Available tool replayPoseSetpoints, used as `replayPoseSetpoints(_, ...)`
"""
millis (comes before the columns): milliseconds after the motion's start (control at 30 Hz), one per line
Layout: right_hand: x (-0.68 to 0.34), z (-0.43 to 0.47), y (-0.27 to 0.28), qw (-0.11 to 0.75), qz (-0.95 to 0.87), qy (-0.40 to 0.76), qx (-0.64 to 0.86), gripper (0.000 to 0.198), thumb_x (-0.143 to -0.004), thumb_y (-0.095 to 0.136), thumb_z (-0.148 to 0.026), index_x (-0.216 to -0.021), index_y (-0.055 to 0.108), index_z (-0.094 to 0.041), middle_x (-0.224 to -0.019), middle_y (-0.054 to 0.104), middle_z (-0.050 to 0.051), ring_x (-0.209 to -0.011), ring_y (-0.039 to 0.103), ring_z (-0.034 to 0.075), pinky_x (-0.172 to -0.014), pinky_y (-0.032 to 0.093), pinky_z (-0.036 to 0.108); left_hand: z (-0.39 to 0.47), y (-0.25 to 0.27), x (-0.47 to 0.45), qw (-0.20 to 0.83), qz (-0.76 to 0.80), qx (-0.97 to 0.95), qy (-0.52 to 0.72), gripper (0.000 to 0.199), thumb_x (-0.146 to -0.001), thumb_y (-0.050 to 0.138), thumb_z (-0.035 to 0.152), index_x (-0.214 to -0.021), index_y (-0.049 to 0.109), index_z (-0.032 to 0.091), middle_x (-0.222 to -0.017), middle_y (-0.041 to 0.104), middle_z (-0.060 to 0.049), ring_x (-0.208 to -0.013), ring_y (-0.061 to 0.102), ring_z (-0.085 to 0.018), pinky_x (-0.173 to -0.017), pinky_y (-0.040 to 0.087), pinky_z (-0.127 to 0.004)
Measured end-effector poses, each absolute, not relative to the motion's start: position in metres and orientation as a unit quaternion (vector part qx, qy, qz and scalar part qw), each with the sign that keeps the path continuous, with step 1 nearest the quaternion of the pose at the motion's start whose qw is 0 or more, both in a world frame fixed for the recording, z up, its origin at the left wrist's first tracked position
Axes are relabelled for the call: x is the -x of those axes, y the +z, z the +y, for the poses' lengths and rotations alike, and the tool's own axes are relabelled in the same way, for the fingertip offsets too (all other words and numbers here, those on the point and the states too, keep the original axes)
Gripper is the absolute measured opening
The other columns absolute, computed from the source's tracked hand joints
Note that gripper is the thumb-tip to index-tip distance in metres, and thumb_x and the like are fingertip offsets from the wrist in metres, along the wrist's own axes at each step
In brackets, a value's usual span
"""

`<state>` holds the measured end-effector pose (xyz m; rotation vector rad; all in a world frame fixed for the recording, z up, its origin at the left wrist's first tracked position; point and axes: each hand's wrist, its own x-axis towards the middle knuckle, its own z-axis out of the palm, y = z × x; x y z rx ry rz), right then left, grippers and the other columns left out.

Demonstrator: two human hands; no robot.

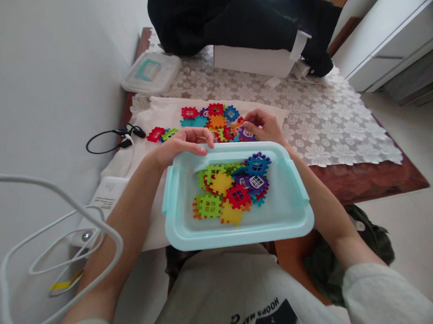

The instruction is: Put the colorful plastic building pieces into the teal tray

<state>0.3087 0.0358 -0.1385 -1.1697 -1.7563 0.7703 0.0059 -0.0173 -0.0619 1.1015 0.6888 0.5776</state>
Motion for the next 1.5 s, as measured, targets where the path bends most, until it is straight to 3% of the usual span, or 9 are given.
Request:
replayPoseSetpoints(267,-0.311,0.04,-0.141,0.454,-0.705,0.316,0.444,0.022,-0.083,0.078,-0.038,-0.099,0.071,-0.024,-0.097,0.079,0.003,-0.088,0.071,0.021,-0.086,0.058,0.039,-0.017,-0.063,-0.006,0.758,0.316,-0.506,0.265,0.025,-0.062,0.093,0.016,-0.081,0.076,0.016,-0.073,0.074,0.0,-0.058,0.064,-0.01,-0.051,0.049,-0.016)
replayPoseSetpoints(433,-0.312,0.042,-0.145,0.47,-0.695,0.335,0.428,0.03,-0.089,0.08,-0.053,-0.094,0.073,-0.024,-0.086,0.074,0.002,-0.075,0.066,0.018,-0.07,0.052,0.034,-0.018,-0.061,-0.007,0.755,0.315,-0.509,0.267,0.025,-0.061,0.093,0.015,-0.08,0.076,0.015,-0.072,0.073,0.001,-0.058,0.063,-0.009,-0.051,0.048,-0.015)
replayPoseSetpoints(600,-0.311,0.043,-0.146,0.487,-0.68,0.353,0.42,0.051,-0.082,0.085,-0.072,-0.088,0.068,-0.024,-0.077,0.065,-0.001,-0.066,0.056,0.015,-0.06,0.045,0.031,-0.019,-0.058,-0.008,0.754,0.312,-0.512,0.269,0.024,-0.061,0.092,0.013,-0.079,0.075,0.015,-0.07,0.072,0.002,-0.054,0.06,-0.008,-0.048,0.045,-0.015)
replayPoseSetpoints(867,-0.311,0.039,-0.134,0.542,-0.611,0.451,0.359,0.052,-0.073,0.097,-0.063,-0.093,0.066,-0.027,-0.088,0.064,-0.002,-0.072,0.059,0.012,-0.065,0.054,0.027,-0.018,-0.058,-0.008,0.754,0.308,-0.511,0.273,0.023,-0.06,0.09,0.011,-0.078,0.076,0.015,-0.07,0.072,0.002,-0.054,0.06,-0.008,-0.048,0.045,-0.015)
replayPoseSetpoints(1033,-0.313,0.031,-0.12,0.557,-0.563,0.512,0.332,0.052,-0.075,0.094,-0.068,-0.092,0.063,-0.029,-0.085,0.063,-0.002,-0.071,0.061,0.014,-0.06,0.055,0.029,-0.017,-0.061,-0.007,0.748,0.315,-0.518,0.27,0.024,-0.061,0.09,0.012,-0.08,0.076,0.015,-0.074,0.074,0.001,-0.058,0.064,-0.009,-0.052,0.048,-0.016)
replayPoseSetpoints(1300,-0.303,0.005,-0.087,0.531,-0.57,0.576,0.246,0.058,-0.071,0.092,-0.074,-0.08,0.057,-0.03,-0.067,0.053,-0.003,-0.072,0.063,0.021,-0.075,0.063,0.041,-0.019,-0.058,-0.008,0.75,0.312,-0.514,0.275,0.023,-0.061,0.089,0.011,-0.079,0.075,0.015,-0.069,0.071,0.002,-0.053,0.06,-0.008,-0.048,0.044,-0.015)
replayPoseSetpoints(1400,-0.302,-0.004,-0.08,0.471,-0.614,0.596,0.212,0.058,-0.071,0.094,-0.072,-0.071,0.057,-0.027,-0.066,0.057,-0.001,-0.072,0.063,0.02,-0.081,0.062,0.043,-0.021,-0.056,-0.009,0.751,0.313,-0.512,0.274,0.023,-0.061,0.09,0.011,-0.078,0.075,0.015,-0.067,0.07,0.003,-0.051,0.058,-0.007,-0.047,0.044,-0.015)
replayPoseSetpoints(1500,-0.303,-0.005,-0.08,0.441,-0.653,0.571,0.23,0.062,-0.079,0.081,-0.083,-0.068,0.064,-0.025,-0.078,0.068,0.005,-0.085,0.069,0.024,-0.088,0.062,0.044,-0.021,-0.055,-0.009,0.752,0.317,-0.51,0.271,0.024,-0.06,0.092,0.013,-0.077,0.075,0.016,-0.067,0.07,0.002,-0.052,0.057,-0.007,-0.047,0.044,-0.015)
